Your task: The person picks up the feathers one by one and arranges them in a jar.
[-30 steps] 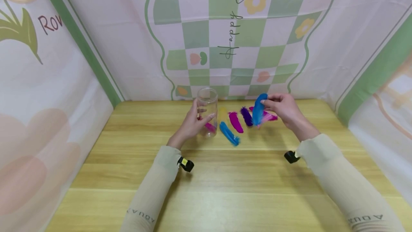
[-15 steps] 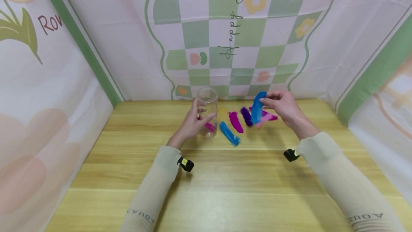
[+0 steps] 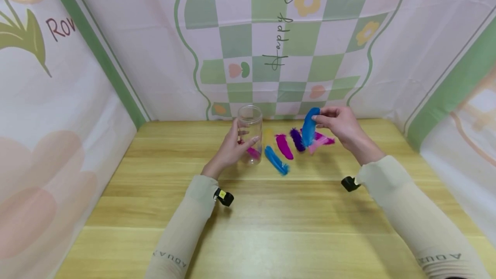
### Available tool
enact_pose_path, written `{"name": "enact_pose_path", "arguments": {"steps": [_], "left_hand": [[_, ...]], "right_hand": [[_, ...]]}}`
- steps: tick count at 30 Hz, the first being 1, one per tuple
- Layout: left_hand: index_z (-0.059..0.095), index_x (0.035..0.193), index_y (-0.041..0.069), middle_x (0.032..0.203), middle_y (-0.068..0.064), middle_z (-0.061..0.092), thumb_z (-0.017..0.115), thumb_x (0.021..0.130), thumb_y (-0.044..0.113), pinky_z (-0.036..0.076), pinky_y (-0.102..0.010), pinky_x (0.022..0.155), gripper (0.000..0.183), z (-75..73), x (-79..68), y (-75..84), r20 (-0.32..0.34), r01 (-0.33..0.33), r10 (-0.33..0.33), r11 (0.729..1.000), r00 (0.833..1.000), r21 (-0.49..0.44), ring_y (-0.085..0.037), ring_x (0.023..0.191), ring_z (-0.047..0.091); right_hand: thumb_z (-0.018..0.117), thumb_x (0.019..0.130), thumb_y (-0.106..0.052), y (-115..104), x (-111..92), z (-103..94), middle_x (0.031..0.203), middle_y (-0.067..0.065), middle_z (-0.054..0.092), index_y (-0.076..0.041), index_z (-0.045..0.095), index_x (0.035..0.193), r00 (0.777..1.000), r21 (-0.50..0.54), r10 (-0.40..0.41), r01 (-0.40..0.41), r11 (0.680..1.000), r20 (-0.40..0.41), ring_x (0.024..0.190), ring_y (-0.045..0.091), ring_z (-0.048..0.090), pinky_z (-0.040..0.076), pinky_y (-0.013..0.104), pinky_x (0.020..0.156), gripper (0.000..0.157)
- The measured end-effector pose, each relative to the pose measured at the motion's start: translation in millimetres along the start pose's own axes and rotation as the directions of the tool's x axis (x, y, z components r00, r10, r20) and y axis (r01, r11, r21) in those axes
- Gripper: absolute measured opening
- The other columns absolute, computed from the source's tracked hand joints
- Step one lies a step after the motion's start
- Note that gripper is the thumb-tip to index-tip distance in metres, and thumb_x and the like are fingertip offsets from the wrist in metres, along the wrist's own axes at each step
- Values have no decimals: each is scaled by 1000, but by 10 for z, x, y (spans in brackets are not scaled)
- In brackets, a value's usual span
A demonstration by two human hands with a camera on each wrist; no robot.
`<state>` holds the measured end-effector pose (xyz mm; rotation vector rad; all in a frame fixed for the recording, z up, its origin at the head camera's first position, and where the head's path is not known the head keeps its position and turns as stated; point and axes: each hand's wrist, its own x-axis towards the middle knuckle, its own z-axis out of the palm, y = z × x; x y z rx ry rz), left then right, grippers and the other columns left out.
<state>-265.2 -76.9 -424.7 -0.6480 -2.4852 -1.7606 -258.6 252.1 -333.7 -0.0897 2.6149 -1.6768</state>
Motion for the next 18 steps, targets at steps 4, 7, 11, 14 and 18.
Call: {"name": "enact_pose_path", "arguments": {"steps": [4, 7, 11, 14, 18], "left_hand": [[29, 149, 23, 151, -8, 45, 69, 99, 39, 48, -51, 105, 66, -4, 0, 9, 3, -1, 1, 1000, 1000, 8, -30, 135, 51], [29, 149, 22, 151, -9, 44, 69, 99, 38, 48, -52, 105, 66, -5, 3, 11, 5, -5, 5, 1000, 1000, 9, -31, 135, 51], [28, 149, 22, 151, -7, 44, 69, 99, 39, 48, -51, 106, 67, -7, 6, 11, 4, -5, 5, 1000, 1000, 11, -30, 135, 51], [29, 148, 22, 150, -7, 45, 69, 98, 39, 48, -51, 105, 66, -9, 3, 12, 3, -4, 4, 1000, 1000, 9, -30, 135, 51], [29, 148, 23, 150, -8, 45, 69, 98, 39, 48, -51, 105, 66, -10, -1, 17, 8, -2, 2, 1000, 1000, 2, -28, 134, 50]], "right_hand": [[65, 102, -29, -22, 3, 4, 102, -3, 71, 7, 62, 123, 1000, 14, 2, -2, 1000, -7, 89, 10, 71, 44, 54, 110, 41], [65, 102, -29, -33, 2, 9, 103, -2, 70, 6, 63, 122, 1000, 7, -7, 7, 1000, -11, 91, 13, 71, 49, 47, 107, 41], [64, 103, -30, -45, 1, 13, 102, -4, 70, 6, 64, 121, 1000, -1, -24, 24, 1000, -15, 92, 15, 72, 55, 28, 93, 41], [64, 103, -29, -51, 5, 17, 101, -4, 70, 8, 64, 120, 999, 12, -34, 34, 999, -20, 89, 14, 72, 56, 20, 84, 41], [65, 102, -28, -66, 10, 19, 100, -4, 70, 8, 64, 121, 999, 21, -41, 41, 999, -18, 88, 13, 72, 56, 21, 85, 41]]}}
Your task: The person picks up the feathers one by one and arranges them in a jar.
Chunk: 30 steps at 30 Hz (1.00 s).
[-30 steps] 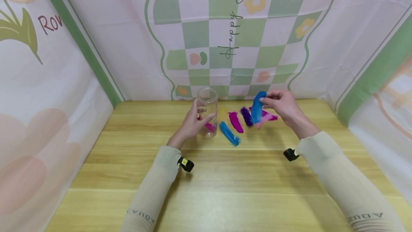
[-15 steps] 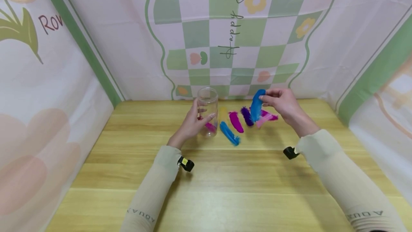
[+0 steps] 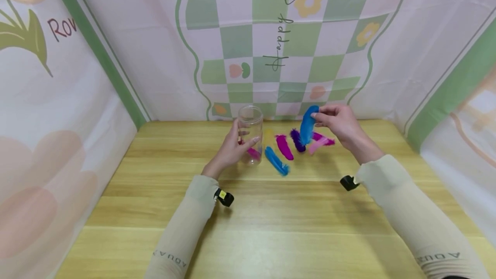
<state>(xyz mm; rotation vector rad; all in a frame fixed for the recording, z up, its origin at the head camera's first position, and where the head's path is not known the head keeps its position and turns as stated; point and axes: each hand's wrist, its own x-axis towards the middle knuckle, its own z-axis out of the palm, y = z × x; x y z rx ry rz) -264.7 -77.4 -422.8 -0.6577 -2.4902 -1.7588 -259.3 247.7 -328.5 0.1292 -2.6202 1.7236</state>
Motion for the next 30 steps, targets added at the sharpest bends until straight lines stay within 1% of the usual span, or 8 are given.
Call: {"name": "enact_pose_path", "arguments": {"steps": [2, 6, 9, 14, 18, 21, 27, 30], "left_hand": [[29, 148, 23, 151, -10, 44, 69, 99, 39, 48, -50, 105, 65, 2, -3, 0, 1, 0, 0, 1000, 1000, -1, -28, 135, 50], [29, 148, 23, 151, -10, 45, 69, 99, 38, 49, -50, 105, 65, 0, -3, 11, -3, 5, -5, 1000, 1000, 5, -27, 134, 50], [28, 149, 24, 150, -9, 45, 69, 99, 38, 49, -50, 104, 66, -3, 0, 12, -5, 11, -11, 1000, 1000, 6, -27, 134, 51], [28, 150, 24, 150, -11, 46, 69, 99, 39, 49, -51, 103, 67, -3, -4, 4, -4, 9, -9, 1000, 1000, 2, -28, 134, 51], [27, 150, 25, 150, -12, 47, 69, 98, 39, 50, -51, 103, 68, -3, -9, 1, -2, 7, -7, 1000, 1000, 3, -29, 135, 51], [28, 149, 24, 149, -11, 47, 69, 99, 39, 49, -51, 104, 67, 0, -8, 2, -5, 6, -6, 1000, 1000, 4, -28, 134, 51], [28, 148, 24, 150, -7, 45, 69, 99, 38, 48, -51, 106, 66, 4, -6, 4, -8, 4, -4, 1000, 1000, 6, -27, 134, 51], [28, 149, 24, 150, -8, 45, 69, 99, 38, 48, -51, 105, 66, 6, -8, 3, -6, 4, -4, 1000, 1000, 4, -27, 135, 51]], "right_hand": [[65, 102, -29, -6, 7, -1, 101, -5, 70, 7, 64, 121, 1000, -4, 2, -2, 1000, 3, 89, 13, 72, 56, 26, 90, 41], [65, 102, -30, -34, 21, 4, 103, -4, 70, 6, 64, 123, 1000, -5, 1, -1, 1000, 8, 90, 13, 72, 55, 26, 91, 42], [65, 102, -29, -56, 24, 16, 104, -3, 70, 7, 64, 123, 1000, 1, -7, 7, 1000, 10, 89, 12, 72, 56, 22, 86, 42], [65, 102, -28, -80, 21, 38, 101, -3, 71, 8, 64, 123, 1000, 5, -8, 8, 1000, 9, 88, 13, 72, 56, 20, 84, 41], [65, 102, -31, -105, 18, 45, 103, -4, 70, 6, 63, 125, 1000, -9, 9, -9, 1000, 9, 90, 13, 72, 55, 27, 93, 44], [65, 102, -32, -123, 17, 50, 105, -4, 70, 5, 63, 125, 1000, -17, 15, -15, 1000, 8, 94, 16, 72, 53, 34, 99, 44], [64, 103, -27, -135, 19, 72, 103, -3, 69, 7, 63, 123, 1000, -6, 8, -8, 1000, 11, 93, 17, 72, 54, 30, 95, 40], [64, 103, -25, -137, 15, 83, 103, -3, 69, 7, 63, 123, 1000, 8, 6, -6, 1000, 10, 91, 16, 72, 53, 37, 101, 38]]}}
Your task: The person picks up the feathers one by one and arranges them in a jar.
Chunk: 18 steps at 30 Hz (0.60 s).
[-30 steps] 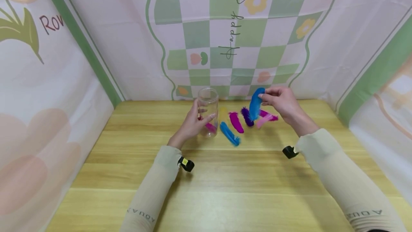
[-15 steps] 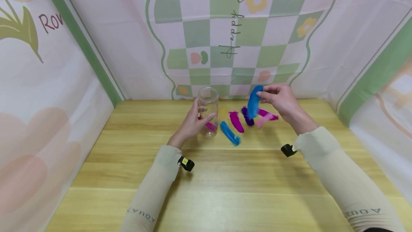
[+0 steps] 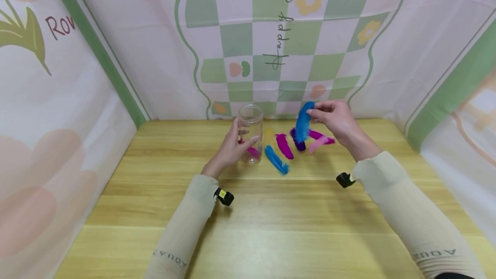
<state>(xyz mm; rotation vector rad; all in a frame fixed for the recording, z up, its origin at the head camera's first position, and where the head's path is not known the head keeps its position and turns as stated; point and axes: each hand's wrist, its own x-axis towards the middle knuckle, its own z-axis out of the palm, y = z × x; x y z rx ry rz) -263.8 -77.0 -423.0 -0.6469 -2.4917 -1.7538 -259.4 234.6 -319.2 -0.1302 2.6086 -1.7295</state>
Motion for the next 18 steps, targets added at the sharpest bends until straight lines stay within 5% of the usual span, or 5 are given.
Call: {"name": "enact_pose_path", "arguments": {"steps": [11, 18], "left_hand": [[28, 150, 25, 149, -8, 45, 69, 98, 40, 49, -51, 104, 68, -2, -6, -3, 0, 7, -7, 1000, 1000, -12, -27, 135, 50], [27, 152, 25, 150, -9, 44, 70, 99, 37, 47, -54, 105, 69, -4, -6, 5, 3, 3, -3, 999, 1000, -34, -29, 135, 49]], "right_hand": [[68, 100, -33, -15, 19, 9, 107, -1, 70, 4, 63, 126, 1000, 0, 14, -14, 1000, 5, 97, 19, 71, 41, 53, 114, 45], [68, 100, -33, -44, 36, 27, 100, -6, 71, 5, 64, 126, 1000, 10, -3, 3, 1000, -2, 95, 18, 73, 53, 37, 102, 46]]}}
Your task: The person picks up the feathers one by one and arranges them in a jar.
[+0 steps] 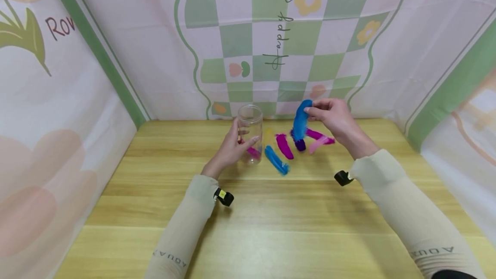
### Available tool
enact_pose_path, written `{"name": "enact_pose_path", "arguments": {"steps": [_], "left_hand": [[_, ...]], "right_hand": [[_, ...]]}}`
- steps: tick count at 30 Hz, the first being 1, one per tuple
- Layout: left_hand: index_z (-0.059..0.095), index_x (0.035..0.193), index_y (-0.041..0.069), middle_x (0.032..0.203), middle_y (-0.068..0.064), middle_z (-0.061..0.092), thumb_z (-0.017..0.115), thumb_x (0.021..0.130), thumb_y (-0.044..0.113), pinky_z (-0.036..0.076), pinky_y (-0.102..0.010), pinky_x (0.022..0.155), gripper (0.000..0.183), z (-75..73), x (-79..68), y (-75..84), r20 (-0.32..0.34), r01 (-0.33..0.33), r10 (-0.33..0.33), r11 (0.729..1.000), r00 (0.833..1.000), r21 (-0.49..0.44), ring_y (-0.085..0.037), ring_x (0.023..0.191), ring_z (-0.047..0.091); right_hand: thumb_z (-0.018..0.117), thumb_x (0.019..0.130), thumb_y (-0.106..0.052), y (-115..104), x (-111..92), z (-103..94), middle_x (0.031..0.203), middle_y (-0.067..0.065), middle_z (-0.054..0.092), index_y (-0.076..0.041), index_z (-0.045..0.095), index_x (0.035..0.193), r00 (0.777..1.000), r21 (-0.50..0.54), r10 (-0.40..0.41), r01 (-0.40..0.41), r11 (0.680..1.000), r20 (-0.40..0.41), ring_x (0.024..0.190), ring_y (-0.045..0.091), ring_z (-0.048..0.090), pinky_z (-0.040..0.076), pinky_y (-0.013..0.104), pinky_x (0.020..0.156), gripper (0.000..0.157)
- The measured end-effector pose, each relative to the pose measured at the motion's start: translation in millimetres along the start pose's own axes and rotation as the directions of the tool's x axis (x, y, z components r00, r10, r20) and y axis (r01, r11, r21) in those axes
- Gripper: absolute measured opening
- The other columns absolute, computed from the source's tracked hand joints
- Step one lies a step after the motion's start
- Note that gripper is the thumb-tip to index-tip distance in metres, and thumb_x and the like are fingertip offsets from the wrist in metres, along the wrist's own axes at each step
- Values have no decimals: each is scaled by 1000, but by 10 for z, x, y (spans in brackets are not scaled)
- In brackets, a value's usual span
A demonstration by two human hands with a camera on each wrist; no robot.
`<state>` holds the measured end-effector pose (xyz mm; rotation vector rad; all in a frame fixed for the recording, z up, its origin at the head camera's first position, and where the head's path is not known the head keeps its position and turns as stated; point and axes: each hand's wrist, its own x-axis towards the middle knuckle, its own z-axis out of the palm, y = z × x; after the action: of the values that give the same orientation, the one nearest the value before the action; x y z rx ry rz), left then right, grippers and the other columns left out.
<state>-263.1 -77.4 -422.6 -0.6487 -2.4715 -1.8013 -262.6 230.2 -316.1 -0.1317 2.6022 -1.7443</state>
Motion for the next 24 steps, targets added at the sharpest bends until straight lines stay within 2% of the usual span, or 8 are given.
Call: {"name": "enact_pose_path", "arguments": {"steps": [3, 6, 13, 24], "left_hand": [[27, 152, 25, 151, -9, 44, 71, 98, 35, 47, -53, 105, 70, 2, 7, 3, -2, 3, -3, 1000, 1000, 5, -29, 135, 50], [27, 151, 26, 151, -10, 44, 71, 98, 34, 48, -53, 104, 70, 0, 12, 2, -5, 4, -4, 1000, 1000, 11, -28, 134, 50], [27, 151, 25, 153, -11, 44, 71, 98, 34, 46, -56, 105, 69, -2, 15, -17, 2, -4, 4, 1000, 1000, -6, -31, 135, 50], [28, 150, 25, 151, -5, 44, 70, 99, 36, 48, -51, 105, 68, 6, 18, -39, -2, -14, 14, 1000, 1000, 22, -27, 134, 51]], "right_hand": [[67, 101, -31, -13, 3, 6, 99, -6, 71, 5, 65, 125, 1000, 1, -14, 14, 1000, -8, 92, 16, 73, 57, 23, 89, 44], [67, 101, -29, -25, 4, 11, 99, -5, 71, 6, 65, 123, 1000, 5, -25, 26, 1000, -12, 88, 13, 72, 56, 18, 83, 41], [67, 101, -30, -43, 7, 24, 100, -5, 70, 5, 65, 123, 1000, 10, -22, 22, 1000, -6, 88, 13, 71, 56, 19, 84, 42], [67, 100, -33, -77, 16, 26, 100, -6, 71, 3, 65, 125, 1000, 0, 3, -3, 1000, 7, 85, 10, 71, 54, 24, 89, 43]]}}
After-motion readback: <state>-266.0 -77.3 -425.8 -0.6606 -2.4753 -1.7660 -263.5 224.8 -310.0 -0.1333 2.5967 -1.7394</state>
